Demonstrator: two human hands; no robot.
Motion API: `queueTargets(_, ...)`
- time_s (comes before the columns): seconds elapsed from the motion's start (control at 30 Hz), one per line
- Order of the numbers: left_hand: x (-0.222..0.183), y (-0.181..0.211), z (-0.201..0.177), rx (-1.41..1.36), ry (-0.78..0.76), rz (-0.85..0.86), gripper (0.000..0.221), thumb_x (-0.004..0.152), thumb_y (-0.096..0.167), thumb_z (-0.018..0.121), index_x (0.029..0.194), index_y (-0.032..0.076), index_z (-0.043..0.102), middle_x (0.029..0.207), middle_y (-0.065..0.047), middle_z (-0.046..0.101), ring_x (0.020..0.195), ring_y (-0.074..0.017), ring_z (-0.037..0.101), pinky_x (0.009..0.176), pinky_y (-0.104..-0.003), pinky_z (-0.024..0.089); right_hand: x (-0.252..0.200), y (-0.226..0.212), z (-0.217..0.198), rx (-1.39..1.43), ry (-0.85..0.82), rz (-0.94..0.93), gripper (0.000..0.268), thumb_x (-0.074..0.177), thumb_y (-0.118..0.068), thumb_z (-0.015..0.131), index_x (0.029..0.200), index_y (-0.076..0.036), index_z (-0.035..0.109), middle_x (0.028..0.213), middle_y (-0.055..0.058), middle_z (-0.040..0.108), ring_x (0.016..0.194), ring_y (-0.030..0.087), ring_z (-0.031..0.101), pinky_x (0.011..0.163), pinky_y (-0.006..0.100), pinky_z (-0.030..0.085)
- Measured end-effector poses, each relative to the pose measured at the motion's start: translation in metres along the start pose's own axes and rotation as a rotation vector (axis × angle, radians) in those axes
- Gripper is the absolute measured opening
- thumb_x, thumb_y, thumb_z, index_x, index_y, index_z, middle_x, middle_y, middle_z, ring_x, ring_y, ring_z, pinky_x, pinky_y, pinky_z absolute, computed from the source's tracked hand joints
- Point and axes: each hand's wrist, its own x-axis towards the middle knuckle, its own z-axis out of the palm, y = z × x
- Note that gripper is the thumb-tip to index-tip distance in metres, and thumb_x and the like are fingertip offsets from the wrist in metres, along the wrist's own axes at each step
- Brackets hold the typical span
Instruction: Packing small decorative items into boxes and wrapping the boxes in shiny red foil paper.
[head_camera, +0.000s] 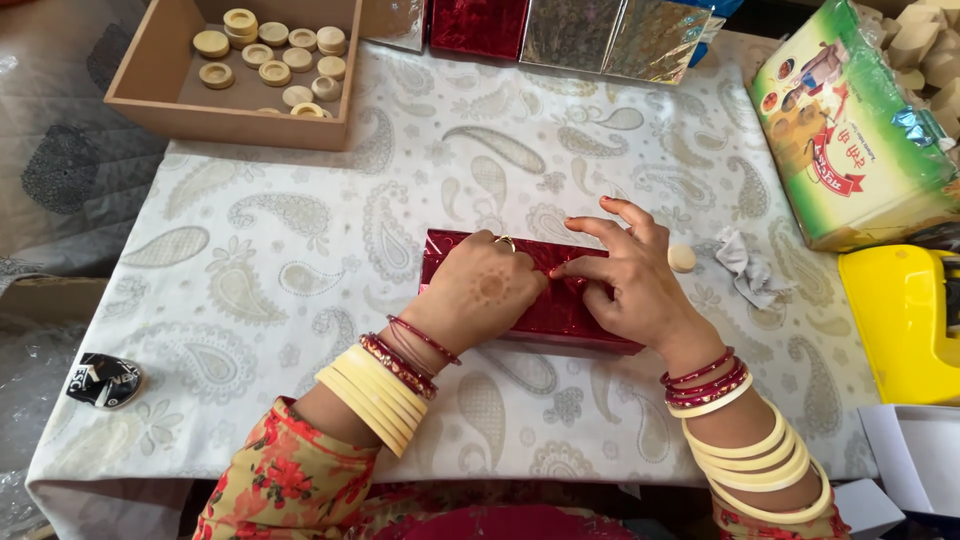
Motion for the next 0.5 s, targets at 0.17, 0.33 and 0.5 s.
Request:
queueTargets(0.17, 0.003, -0.006, -0.001, -0.084, -0.045, -0.06, 0.011, 0.086, 0.018, 0.065, 0.082, 0.018, 0.076, 0.077, -0.007, 0.073, 0.074, -0.0262, 0.071, 0.07, -0.04, 0.054, 0.0, 0.0, 0.001, -0.011, 0.004, -0.007, 0.04, 0.064, 0.002, 0.066, 0.091, -0.023, 0.082, 0.136, 0.002, 0.064, 0.142, 0.038, 0.038, 0.115, 0.048, 0.027)
queueTargets(0.33, 0.0, -0.012, 0.003, -0.114, 0.088, -0.043, 0.013, 0.084, 0.018, 0.064, 0.084, 0.019, 0.077, 0.075, -0.006, 0.073, 0.076, -0.0268, 0.071, 0.067, -0.041, 0.054, -0.001, 0.004, 0.003, 0.003, 0.011, -0.019, 0.041, 0.065, 0.002, 0.065, 0.092, -0.023, 0.081, 0.136, 0.002, 0.064, 0.143, 0.038, 0.038, 0.117, 0.047, 0.028)
queueTargets(0.5, 0.001, -0.015, -0.001, -0.181, 0.059, -0.07, 0.013, 0.087, 0.021, 0.065, 0.088, 0.021, 0.078, 0.075, -0.007, 0.073, 0.077, -0.0289, 0.07, 0.068, -0.043, 0.054, 0.0, 0.001, 0.001, -0.012, 0.011, -0.008, 0.04, 0.064, 0.002, 0.065, 0.09, -0.024, 0.081, 0.135, 0.0, 0.064, 0.142, 0.036, 0.039, 0.115, 0.049, 0.028)
